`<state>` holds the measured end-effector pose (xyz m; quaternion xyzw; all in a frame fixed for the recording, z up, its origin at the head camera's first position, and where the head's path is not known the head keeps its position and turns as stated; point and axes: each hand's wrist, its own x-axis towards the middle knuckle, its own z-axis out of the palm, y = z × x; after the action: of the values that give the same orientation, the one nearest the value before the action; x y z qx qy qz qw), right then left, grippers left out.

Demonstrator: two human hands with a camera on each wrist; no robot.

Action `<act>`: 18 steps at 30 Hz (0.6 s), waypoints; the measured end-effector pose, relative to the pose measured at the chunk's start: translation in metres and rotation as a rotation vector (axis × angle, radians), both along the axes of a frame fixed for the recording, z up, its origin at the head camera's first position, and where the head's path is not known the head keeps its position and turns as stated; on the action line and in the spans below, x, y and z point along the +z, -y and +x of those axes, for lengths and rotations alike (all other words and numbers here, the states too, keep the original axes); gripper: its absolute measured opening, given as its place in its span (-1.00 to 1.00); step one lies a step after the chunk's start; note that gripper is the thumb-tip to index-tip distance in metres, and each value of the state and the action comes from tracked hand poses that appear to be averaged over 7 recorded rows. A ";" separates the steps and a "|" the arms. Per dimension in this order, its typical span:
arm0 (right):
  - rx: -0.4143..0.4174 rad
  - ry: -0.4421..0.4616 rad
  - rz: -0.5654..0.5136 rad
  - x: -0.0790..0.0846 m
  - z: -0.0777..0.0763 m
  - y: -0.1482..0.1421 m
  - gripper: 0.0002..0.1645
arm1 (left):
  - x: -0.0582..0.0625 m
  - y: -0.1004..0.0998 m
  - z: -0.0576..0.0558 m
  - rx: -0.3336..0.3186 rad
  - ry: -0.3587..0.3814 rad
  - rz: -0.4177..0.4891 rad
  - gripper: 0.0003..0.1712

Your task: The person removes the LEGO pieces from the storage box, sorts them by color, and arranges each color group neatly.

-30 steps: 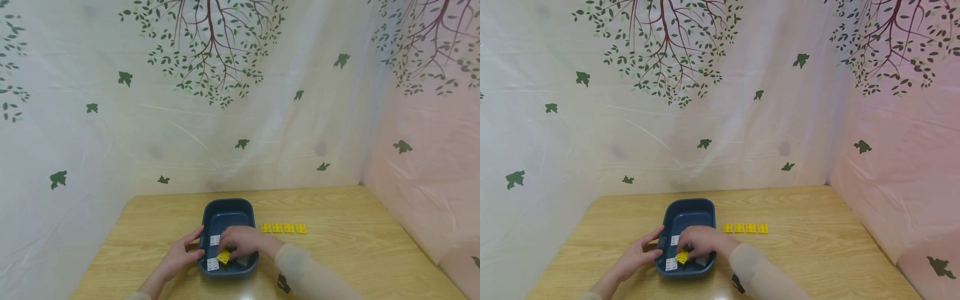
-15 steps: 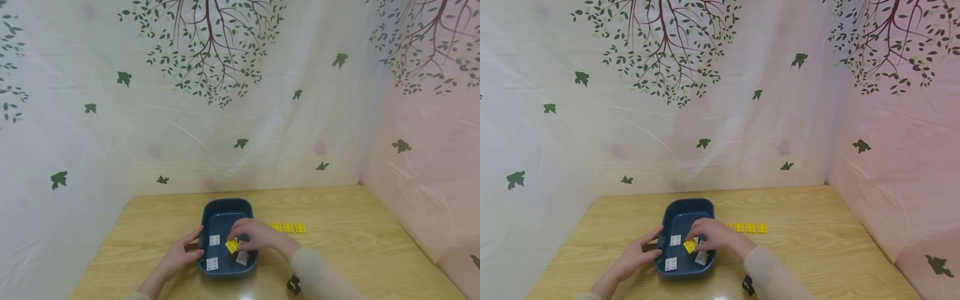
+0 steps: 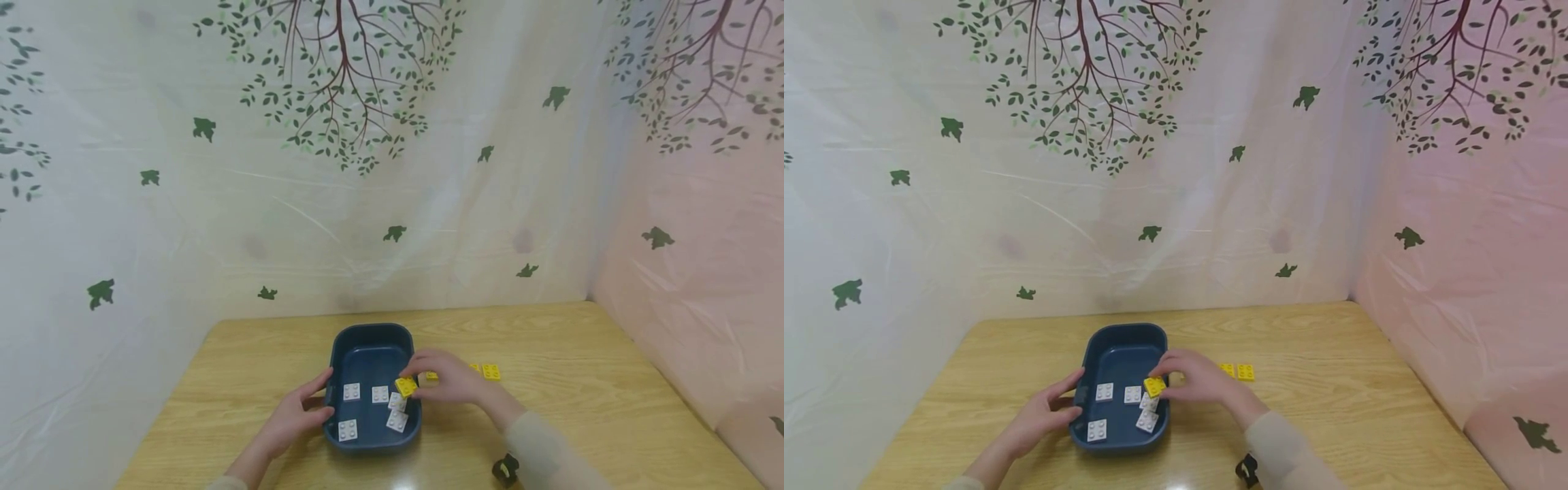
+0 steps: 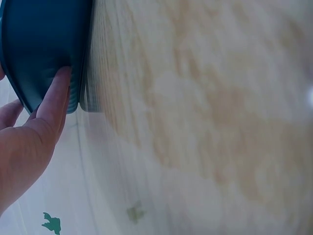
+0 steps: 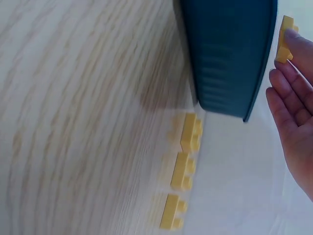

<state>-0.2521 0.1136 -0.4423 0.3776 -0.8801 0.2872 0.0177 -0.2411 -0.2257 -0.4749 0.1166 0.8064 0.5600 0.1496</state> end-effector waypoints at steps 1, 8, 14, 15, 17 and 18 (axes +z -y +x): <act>-0.012 -0.001 -0.010 0.000 0.001 -0.003 -0.62 | 0.000 0.000 0.000 0.001 -0.001 0.001 -0.15; -0.032 -0.045 -0.073 -0.002 0.003 -0.023 -0.62 | -0.001 0.000 0.001 -0.003 0.004 0.001 -0.14; -0.027 -0.096 -0.115 -0.010 0.006 -0.041 -0.66 | -0.001 0.000 0.002 -0.001 -0.003 -0.005 -0.14; -0.031 -0.096 -0.118 -0.012 0.007 -0.044 -0.66 | -0.001 0.000 0.002 0.000 -0.004 -0.005 -0.14; -0.048 -0.089 -0.120 -0.014 0.009 -0.051 -0.67 | -0.001 0.000 0.002 0.003 -0.005 -0.008 -0.15; -0.062 -0.078 -0.118 -0.016 0.010 -0.054 -0.66 | -0.001 0.000 0.002 0.005 -0.005 -0.008 -0.15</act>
<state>-0.2423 0.1672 -0.4578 0.3592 -0.8717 0.3229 0.0829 -0.2388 -0.2253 -0.4759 0.1156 0.8093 0.5569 0.1467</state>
